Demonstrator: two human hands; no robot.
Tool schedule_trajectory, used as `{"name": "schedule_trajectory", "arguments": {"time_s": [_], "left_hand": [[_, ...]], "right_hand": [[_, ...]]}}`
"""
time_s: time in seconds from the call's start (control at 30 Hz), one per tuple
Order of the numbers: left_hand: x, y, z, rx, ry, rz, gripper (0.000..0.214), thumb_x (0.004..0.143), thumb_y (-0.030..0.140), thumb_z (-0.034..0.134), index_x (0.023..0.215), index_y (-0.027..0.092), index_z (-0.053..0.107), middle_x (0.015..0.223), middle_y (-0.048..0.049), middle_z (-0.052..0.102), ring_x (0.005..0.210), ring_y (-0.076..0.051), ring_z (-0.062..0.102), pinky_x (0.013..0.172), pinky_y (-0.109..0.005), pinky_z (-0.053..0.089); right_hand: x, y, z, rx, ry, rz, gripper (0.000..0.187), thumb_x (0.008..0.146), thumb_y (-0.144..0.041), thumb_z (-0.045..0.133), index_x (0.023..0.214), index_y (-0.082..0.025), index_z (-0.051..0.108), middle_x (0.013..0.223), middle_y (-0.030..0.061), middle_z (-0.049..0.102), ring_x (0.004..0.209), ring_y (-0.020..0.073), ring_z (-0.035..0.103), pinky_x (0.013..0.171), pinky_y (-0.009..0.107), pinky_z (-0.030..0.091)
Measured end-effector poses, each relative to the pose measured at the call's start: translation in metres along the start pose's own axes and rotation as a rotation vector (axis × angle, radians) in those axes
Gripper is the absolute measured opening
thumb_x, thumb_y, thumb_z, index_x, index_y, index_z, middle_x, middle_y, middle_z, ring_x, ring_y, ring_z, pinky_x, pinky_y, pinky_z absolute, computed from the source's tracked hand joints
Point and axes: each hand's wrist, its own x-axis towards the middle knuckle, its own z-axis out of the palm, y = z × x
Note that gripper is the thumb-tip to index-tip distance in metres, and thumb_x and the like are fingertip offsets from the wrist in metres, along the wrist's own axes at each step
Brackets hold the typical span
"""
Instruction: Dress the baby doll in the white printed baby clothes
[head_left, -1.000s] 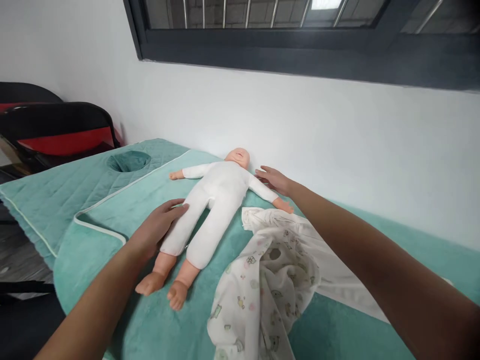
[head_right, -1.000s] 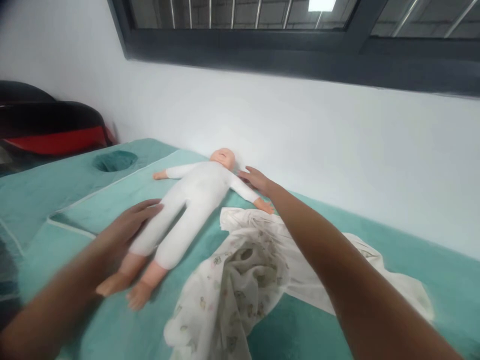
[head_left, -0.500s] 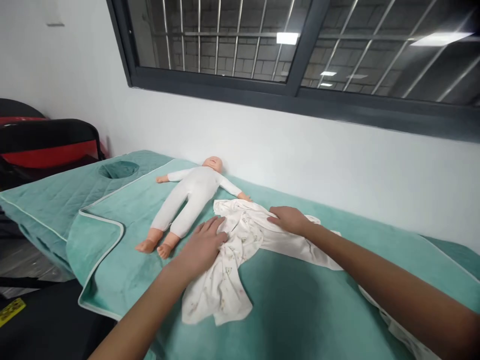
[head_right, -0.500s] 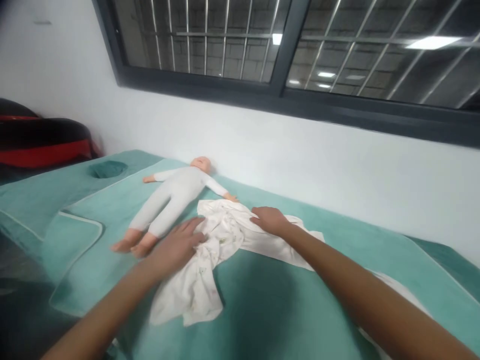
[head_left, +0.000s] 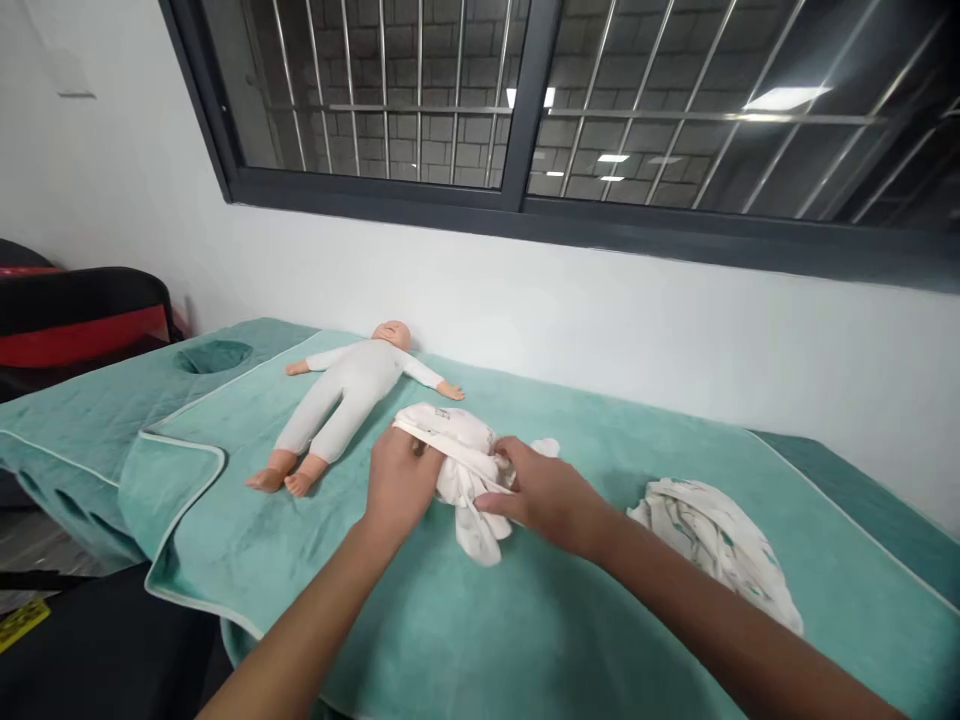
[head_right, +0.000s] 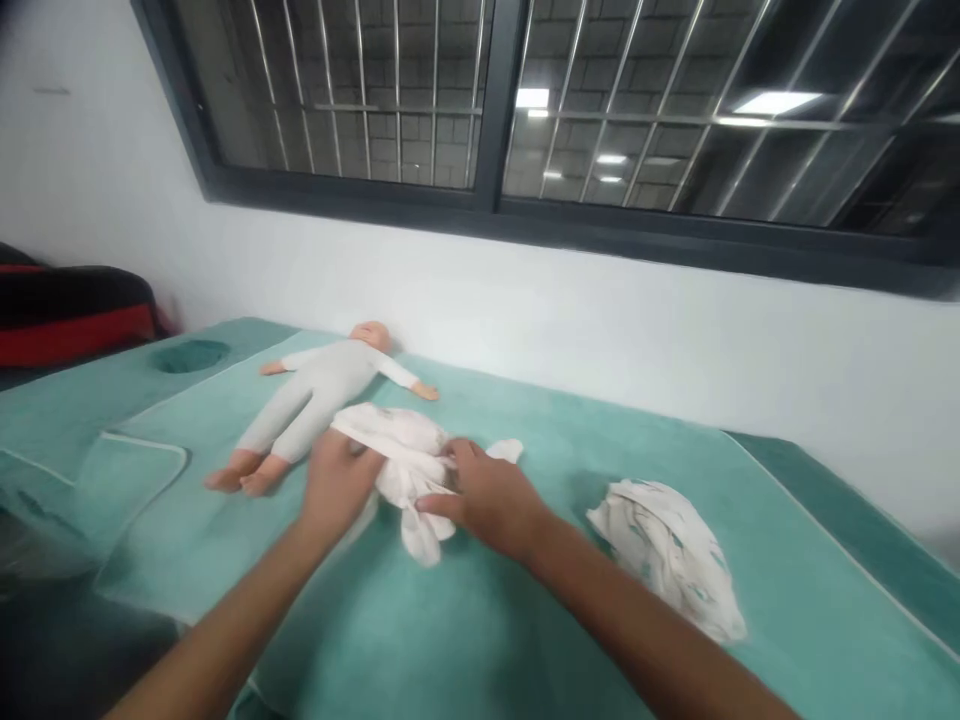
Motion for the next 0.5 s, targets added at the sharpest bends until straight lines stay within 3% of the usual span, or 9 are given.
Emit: {"name": "schedule_trajectory", "arguments": {"time_s": [0.07, 0.13, 0.23, 0.3, 0.37, 0.4, 0.5], "left_hand": [[-0.009, 0.017, -0.007, -0.132, 0.036, -0.048, 0.021, 0.079, 0.020, 0.056, 0.098, 0.017, 0.065, 0.100, -0.0034, 0.068, 0.093, -0.020, 0.063, 0.085, -0.033, 0.049], [-0.025, 0.029, -0.014, -0.184, 0.006, -0.017, 0.026, 0.081, 0.020, 0.058, 0.106, 0.019, 0.064, 0.109, -0.0037, 0.066, 0.100, -0.020, 0.062, 0.089, -0.033, 0.049], [-0.062, 0.017, -0.022, -0.099, -0.015, 0.155, 0.046, 0.083, 0.027, 0.062, 0.128, 0.027, 0.053, 0.133, -0.0058, 0.053, 0.124, -0.023, 0.052, 0.103, -0.037, 0.044], [-0.093, -0.015, -0.025, 0.006, 0.083, 0.221, 0.076, 0.080, 0.031, 0.067, 0.145, 0.029, 0.030, 0.145, -0.0103, 0.042, 0.132, -0.027, 0.045, 0.105, -0.041, 0.043], [-0.124, -0.057, -0.031, 0.169, 0.177, 0.110, 0.097, 0.076, 0.035, 0.071, 0.151, 0.025, 0.010, 0.144, -0.0148, 0.043, 0.131, -0.029, 0.046, 0.103, -0.044, 0.045], [-0.138, -0.079, -0.036, 0.273, 0.157, 0.044, 0.094, 0.076, 0.036, 0.069, 0.151, 0.023, 0.014, 0.140, -0.0150, 0.048, 0.129, -0.029, 0.048, 0.103, -0.047, 0.044], [-0.171, -0.135, -0.057, 0.469, 0.081, -0.078, 0.056, 0.079, 0.029, 0.061, 0.133, 0.027, 0.049, 0.119, -0.0091, 0.065, 0.121, -0.033, 0.055, 0.101, -0.055, 0.043]], "right_hand": [[0.000, 0.002, 0.016, 0.284, -0.073, -0.019, 0.061, 0.076, -0.055, 0.068, 0.124, -0.021, 0.052, 0.109, 0.0064, 0.067, 0.094, 0.0245, 0.063, 0.076, 0.032, 0.047], [0.001, -0.003, 0.039, 0.599, -0.112, -0.092, 0.053, 0.080, -0.050, 0.066, 0.122, -0.020, 0.056, 0.113, 0.0060, 0.066, 0.101, 0.0243, 0.062, 0.085, 0.035, 0.048], [0.005, -0.020, 0.076, 1.002, -0.056, -0.137, 0.041, 0.083, -0.047, 0.064, 0.115, -0.021, 0.063, 0.118, 0.0053, 0.066, 0.112, 0.0244, 0.059, 0.098, 0.038, 0.046], [0.007, -0.036, 0.097, 1.192, -0.029, -0.166, 0.037, 0.083, -0.045, 0.065, 0.113, -0.025, 0.065, 0.122, 0.0034, 0.065, 0.119, 0.0237, 0.055, 0.105, 0.038, 0.041], [0.008, -0.052, 0.114, 1.311, -0.122, -0.231, 0.036, 0.080, -0.042, 0.070, 0.112, -0.027, 0.066, 0.123, 0.0015, 0.065, 0.120, 0.0235, 0.055, 0.107, 0.038, 0.040], [0.008, -0.061, 0.122, 1.337, -0.211, -0.280, 0.040, 0.078, -0.041, 0.072, 0.115, -0.027, 0.065, 0.124, 0.0013, 0.064, 0.120, 0.0236, 0.056, 0.107, 0.038, 0.040], [0.005, -0.085, 0.141, 1.218, -0.493, -0.481, 0.069, 0.074, -0.035, 0.075, 0.137, -0.024, 0.049, 0.134, 0.0051, 0.057, 0.121, 0.0240, 0.054, 0.107, 0.038, 0.039]]}}
